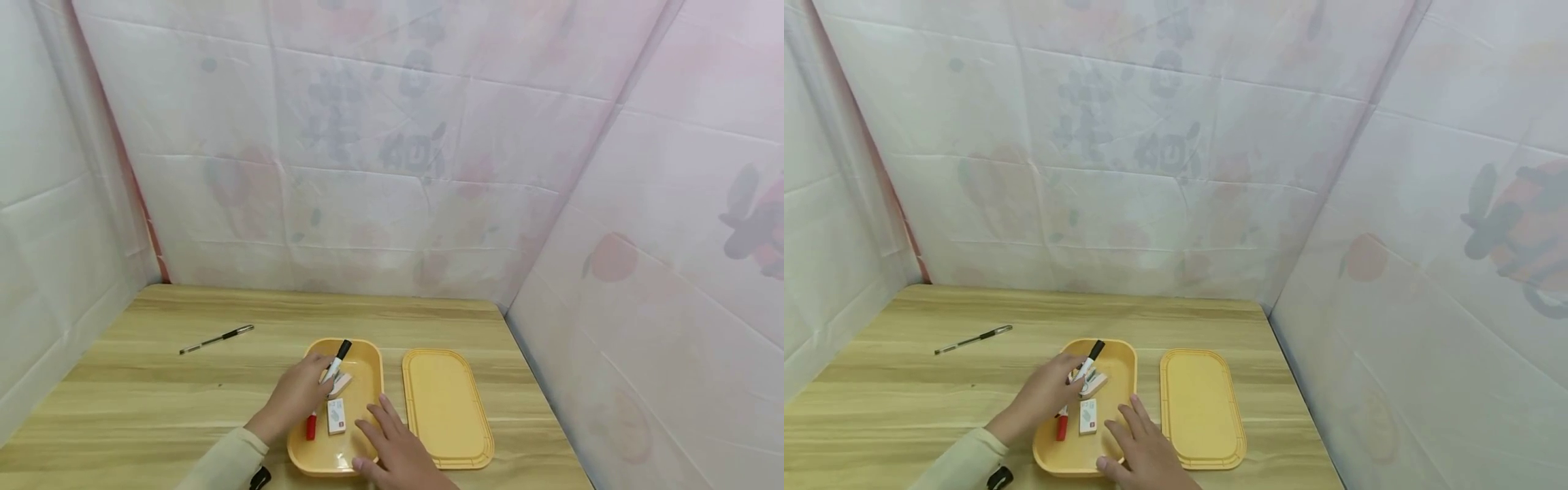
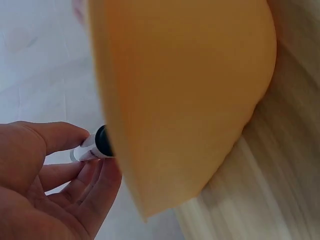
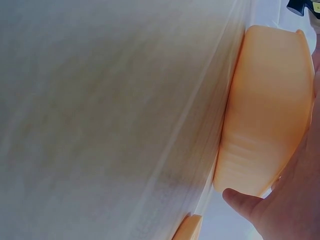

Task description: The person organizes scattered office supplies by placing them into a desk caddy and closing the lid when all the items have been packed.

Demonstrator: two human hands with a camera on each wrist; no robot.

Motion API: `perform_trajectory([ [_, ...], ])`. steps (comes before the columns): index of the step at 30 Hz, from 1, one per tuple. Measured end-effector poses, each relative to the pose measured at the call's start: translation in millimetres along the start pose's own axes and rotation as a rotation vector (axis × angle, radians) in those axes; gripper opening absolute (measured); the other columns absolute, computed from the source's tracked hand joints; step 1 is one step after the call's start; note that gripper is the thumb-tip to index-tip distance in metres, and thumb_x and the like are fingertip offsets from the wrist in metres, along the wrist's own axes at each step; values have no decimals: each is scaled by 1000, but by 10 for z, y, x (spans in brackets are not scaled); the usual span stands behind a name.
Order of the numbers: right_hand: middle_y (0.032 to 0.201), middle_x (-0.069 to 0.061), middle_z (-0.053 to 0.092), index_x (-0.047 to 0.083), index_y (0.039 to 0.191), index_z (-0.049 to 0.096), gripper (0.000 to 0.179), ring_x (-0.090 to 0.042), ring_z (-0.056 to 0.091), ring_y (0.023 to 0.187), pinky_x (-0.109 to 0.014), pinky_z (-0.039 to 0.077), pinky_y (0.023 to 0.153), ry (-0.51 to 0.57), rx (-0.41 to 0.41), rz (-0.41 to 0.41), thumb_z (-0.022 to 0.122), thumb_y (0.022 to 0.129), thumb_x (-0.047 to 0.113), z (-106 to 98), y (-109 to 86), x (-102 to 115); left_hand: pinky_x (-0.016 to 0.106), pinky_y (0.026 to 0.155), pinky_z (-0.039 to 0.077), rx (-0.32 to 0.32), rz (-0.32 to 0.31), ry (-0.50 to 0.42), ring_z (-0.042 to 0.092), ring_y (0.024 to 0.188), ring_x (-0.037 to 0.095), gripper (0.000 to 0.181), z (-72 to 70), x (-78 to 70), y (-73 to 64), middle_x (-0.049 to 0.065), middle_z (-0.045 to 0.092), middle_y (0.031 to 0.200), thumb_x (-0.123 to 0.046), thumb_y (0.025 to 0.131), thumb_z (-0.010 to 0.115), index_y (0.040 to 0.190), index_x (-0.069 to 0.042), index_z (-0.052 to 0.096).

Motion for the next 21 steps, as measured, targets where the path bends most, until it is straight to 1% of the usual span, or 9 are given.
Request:
perform_trajectory([
  [3,153,-6,32,27,142,43,52,-30,13,146,-58,44,93,-3,-2,-9,38,98,54,-7,-2,13,32,73,51,30,9,-5,55,84,12,38,70,-18,-21,2,58,109,-22,90,65,125,-7,62],
  [7,151,-6,34,26,140,45,50,-31,16,145,-56,44,95,-21,-18,-24,37,98,54,-26,-4,30,22,59,44,59,59,-2,47,71,9,34,191,-37,-42,0,51,94,-22,92,62,121,-3,63],
  [10,150,-8,36,24,138,46,49,-33,18,144,-56,44,95,-25,-36,-41,39,99,52,-35,-9,34,20,53,41,71,104,-21,45,65,9,31,278,-47,-61,1,49,89,-19,92,61,116,0,63],
  [11,150,-8,36,24,138,47,49,-33,18,144,-55,44,95,-27,-41,-43,39,99,52,-38,-10,33,21,54,42,75,112,-38,46,66,10,28,302,-51,-66,1,50,89,-16,91,60,114,0,64],
  [14,150,-8,36,24,137,47,49,-33,18,144,-55,44,96,-29,-45,-46,38,99,53,-43,-11,30,33,67,52,84,126,-54,60,81,19,28,362,-65,-80,10,60,102,-16,91,59,113,1,65],
  [16,150,-8,36,24,137,47,50,-32,17,145,-54,43,97,-25,-41,-42,37,99,53,-48,-13,30,44,82,52,96,127,-57,62,100,30,30,393,-80,-87,18,61,116,-16,92,59,115,2,64],
  [18,150,-7,35,24,137,48,50,-32,17,145,-54,43,98,-28,-36,-38,36,99,54,-48,-16,29,47,87,50,103,129,-46,60,107,32,34,413,-101,-96,22,59,124,-16,92,59,119,3,62],
  [20,151,-6,34,24,137,48,51,-32,16,145,-54,43,98,-26,-31,-33,35,99,55,-48,-20,28,43,83,51,117,132,-35,62,98,26,37,434,-121,-105,20,61,123,-16,91,60,122,4,61],
  [21,151,-6,34,24,137,48,51,-32,16,145,-54,42,98,-26,-29,-31,34,99,56,-48,-22,27,39,79,52,123,132,-32,62,91,22,37,443,-132,-109,18,63,118,-16,91,60,121,5,60],
])
Point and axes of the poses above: each hand's wrist, its own y-axis towards the middle knuckle, its own z-axis out of the palm, x = y × z, the point moved 3 cm from there along y, towards the middle knuckle
